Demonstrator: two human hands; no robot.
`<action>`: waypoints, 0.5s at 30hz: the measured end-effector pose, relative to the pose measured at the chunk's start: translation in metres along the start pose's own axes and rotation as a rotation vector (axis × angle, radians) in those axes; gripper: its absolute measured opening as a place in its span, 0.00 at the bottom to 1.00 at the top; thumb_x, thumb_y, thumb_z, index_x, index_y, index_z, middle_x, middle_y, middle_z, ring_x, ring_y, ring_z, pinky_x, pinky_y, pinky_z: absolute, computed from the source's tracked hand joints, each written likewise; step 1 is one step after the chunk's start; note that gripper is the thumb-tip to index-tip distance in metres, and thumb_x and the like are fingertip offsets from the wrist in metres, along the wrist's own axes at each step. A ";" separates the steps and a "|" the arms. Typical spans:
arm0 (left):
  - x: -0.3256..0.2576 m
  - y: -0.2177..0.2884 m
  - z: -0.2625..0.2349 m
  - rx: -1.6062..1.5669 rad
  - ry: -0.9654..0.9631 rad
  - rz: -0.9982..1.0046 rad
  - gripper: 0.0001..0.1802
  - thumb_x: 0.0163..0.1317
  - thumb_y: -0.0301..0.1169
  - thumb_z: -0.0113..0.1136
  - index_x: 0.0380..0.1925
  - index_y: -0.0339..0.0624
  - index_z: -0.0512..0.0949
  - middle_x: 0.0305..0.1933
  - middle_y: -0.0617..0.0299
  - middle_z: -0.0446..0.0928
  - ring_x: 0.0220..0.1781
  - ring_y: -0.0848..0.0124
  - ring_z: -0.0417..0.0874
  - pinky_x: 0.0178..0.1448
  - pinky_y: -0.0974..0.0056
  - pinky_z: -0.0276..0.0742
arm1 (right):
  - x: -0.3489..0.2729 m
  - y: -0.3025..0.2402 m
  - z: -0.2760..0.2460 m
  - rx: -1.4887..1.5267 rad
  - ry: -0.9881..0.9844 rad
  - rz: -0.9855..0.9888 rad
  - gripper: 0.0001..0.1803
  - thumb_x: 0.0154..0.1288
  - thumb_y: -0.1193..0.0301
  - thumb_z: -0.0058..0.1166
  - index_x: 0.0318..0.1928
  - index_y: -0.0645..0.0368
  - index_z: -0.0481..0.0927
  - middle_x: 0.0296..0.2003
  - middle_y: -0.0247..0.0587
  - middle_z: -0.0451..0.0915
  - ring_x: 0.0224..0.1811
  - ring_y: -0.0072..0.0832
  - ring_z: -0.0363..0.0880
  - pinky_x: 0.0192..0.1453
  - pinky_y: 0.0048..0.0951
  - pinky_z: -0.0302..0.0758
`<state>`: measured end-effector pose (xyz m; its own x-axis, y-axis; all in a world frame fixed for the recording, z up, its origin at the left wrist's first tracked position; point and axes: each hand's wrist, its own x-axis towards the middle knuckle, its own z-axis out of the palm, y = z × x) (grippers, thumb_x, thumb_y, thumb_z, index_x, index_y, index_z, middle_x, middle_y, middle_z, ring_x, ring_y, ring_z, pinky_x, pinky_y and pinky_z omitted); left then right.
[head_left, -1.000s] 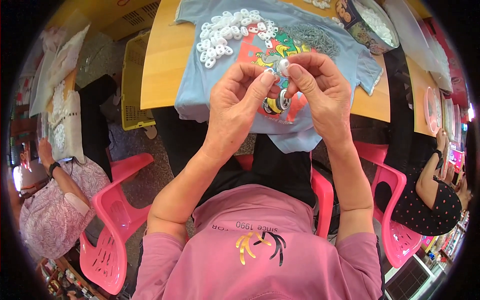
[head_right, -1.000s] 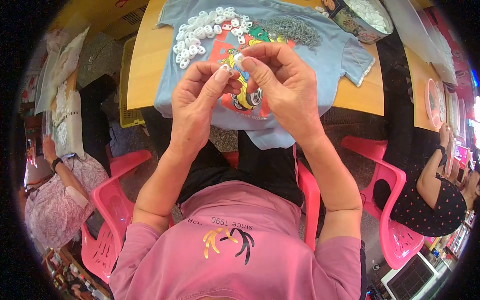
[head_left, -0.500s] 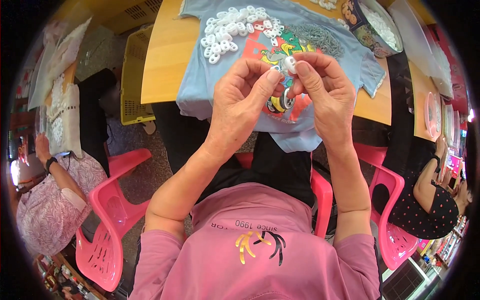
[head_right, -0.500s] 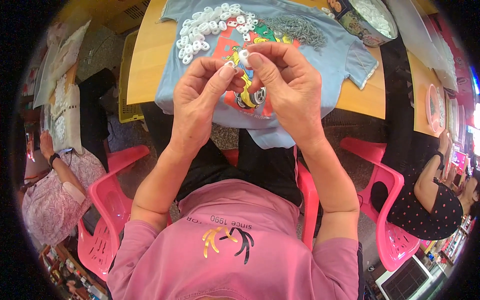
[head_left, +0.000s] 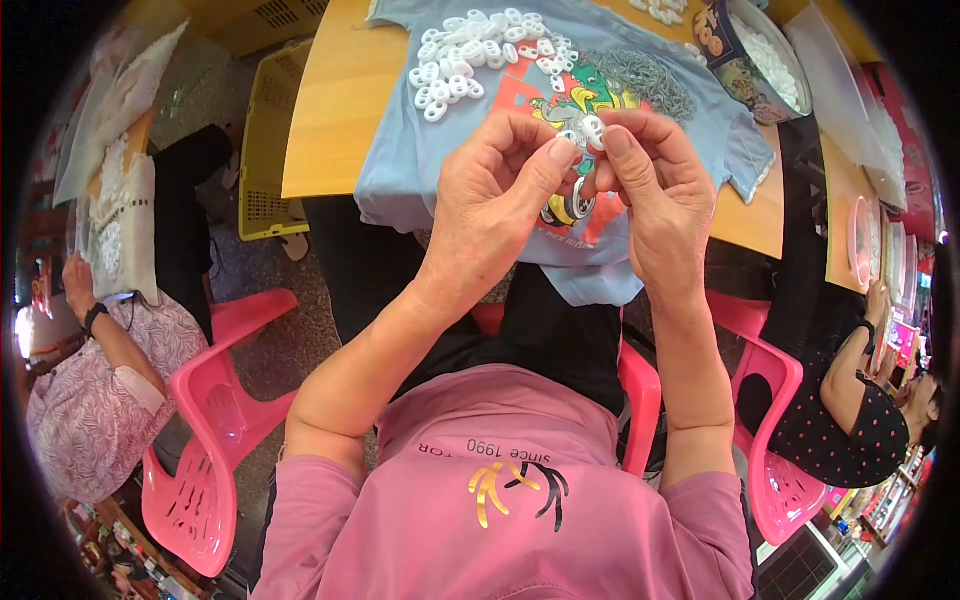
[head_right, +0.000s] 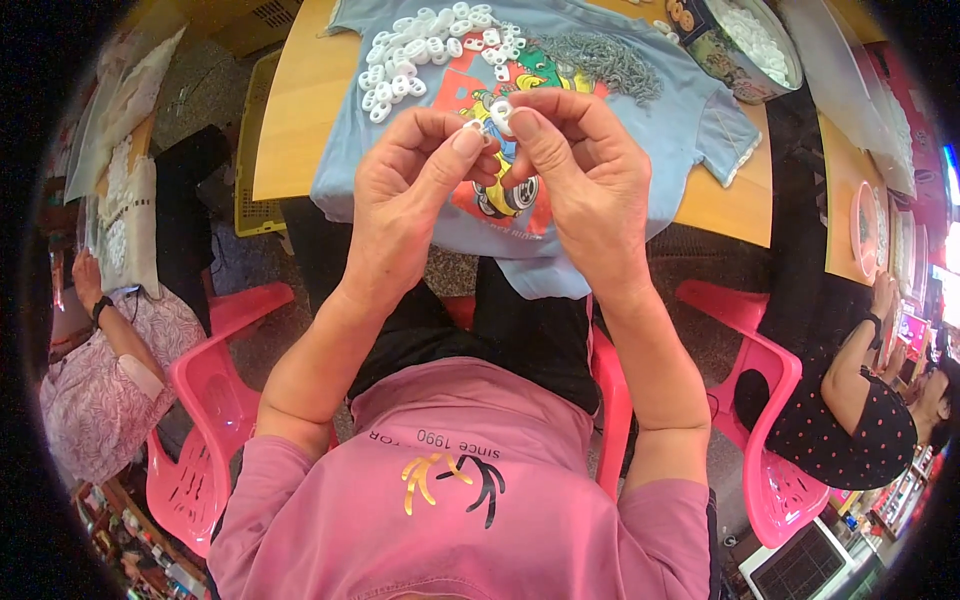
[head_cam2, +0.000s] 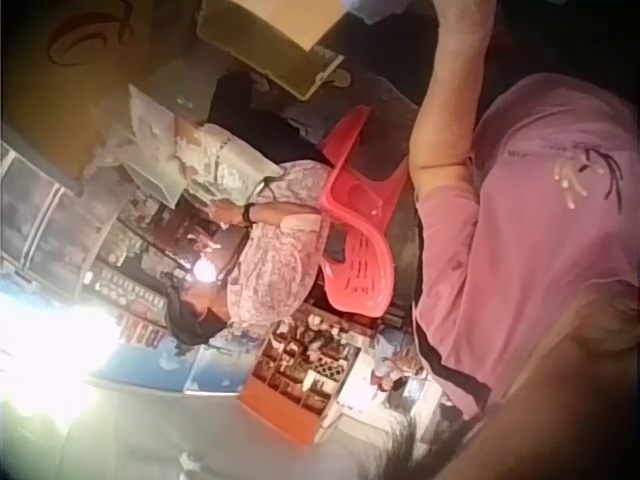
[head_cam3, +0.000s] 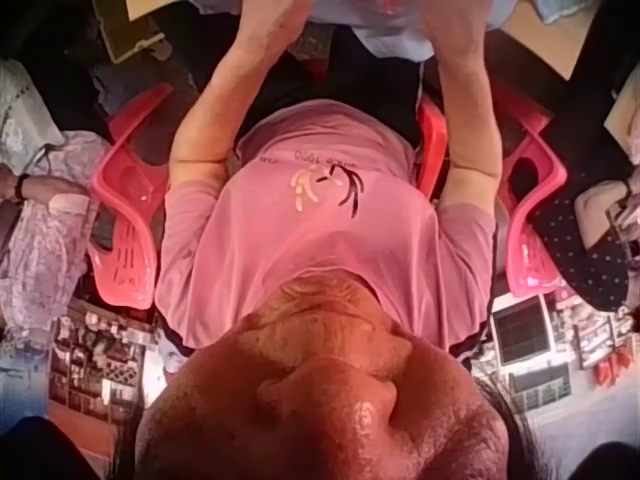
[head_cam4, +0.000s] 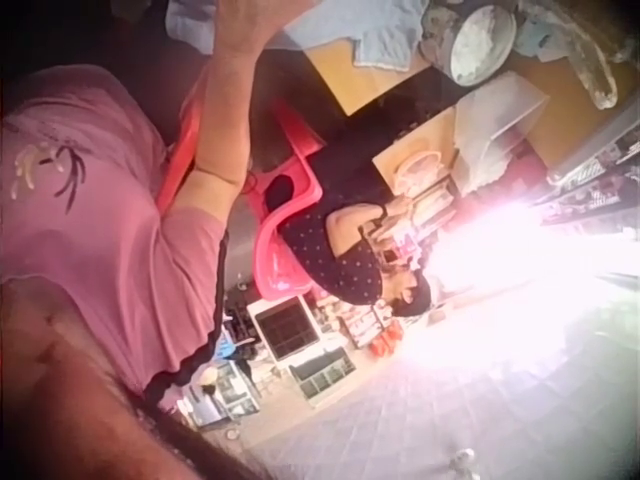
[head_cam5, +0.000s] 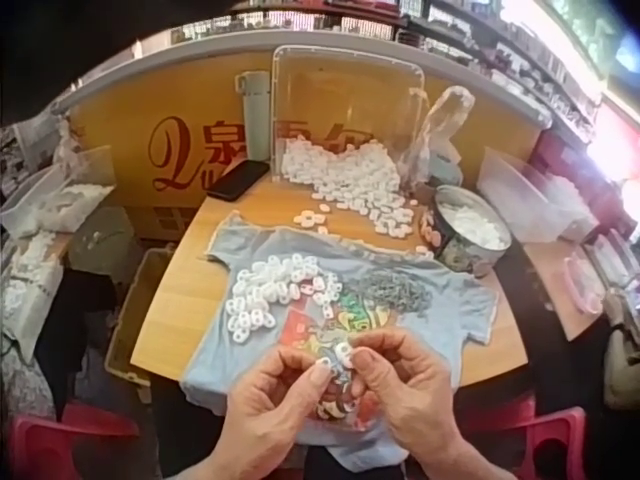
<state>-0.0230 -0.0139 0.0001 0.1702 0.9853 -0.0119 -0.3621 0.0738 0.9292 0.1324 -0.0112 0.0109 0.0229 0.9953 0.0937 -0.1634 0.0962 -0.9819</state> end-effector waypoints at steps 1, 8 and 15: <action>0.000 0.001 0.000 0.003 0.003 -0.013 0.11 0.69 0.33 0.60 0.41 0.36 0.75 0.38 0.60 0.81 0.38 0.77 0.80 0.45 0.72 0.76 | 0.000 0.001 0.000 0.000 -0.001 0.001 0.12 0.70 0.72 0.57 0.49 0.67 0.78 0.28 0.35 0.79 0.27 0.20 0.76 0.34 0.21 0.75; -0.001 0.003 0.005 0.014 0.041 -0.002 0.08 0.69 0.30 0.58 0.38 0.35 0.74 0.31 0.70 0.75 0.32 0.85 0.72 0.34 0.76 0.68 | -0.004 0.000 0.006 -0.140 0.005 -0.106 0.11 0.69 0.75 0.57 0.49 0.67 0.79 0.33 0.37 0.81 0.31 0.19 0.78 0.37 0.20 0.77; -0.001 0.001 0.003 0.009 0.035 -0.010 0.08 0.69 0.30 0.59 0.37 0.36 0.75 0.31 0.68 0.76 0.32 0.85 0.73 0.34 0.76 0.69 | -0.006 -0.002 0.008 -0.173 0.000 -0.081 0.10 0.68 0.77 0.57 0.48 0.68 0.78 0.36 0.38 0.81 0.32 0.19 0.79 0.37 0.19 0.76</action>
<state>-0.0210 -0.0149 0.0025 0.1414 0.9894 -0.0341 -0.3526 0.0825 0.9321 0.1248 -0.0169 0.0135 0.0292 0.9845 0.1731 0.0107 0.1729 -0.9849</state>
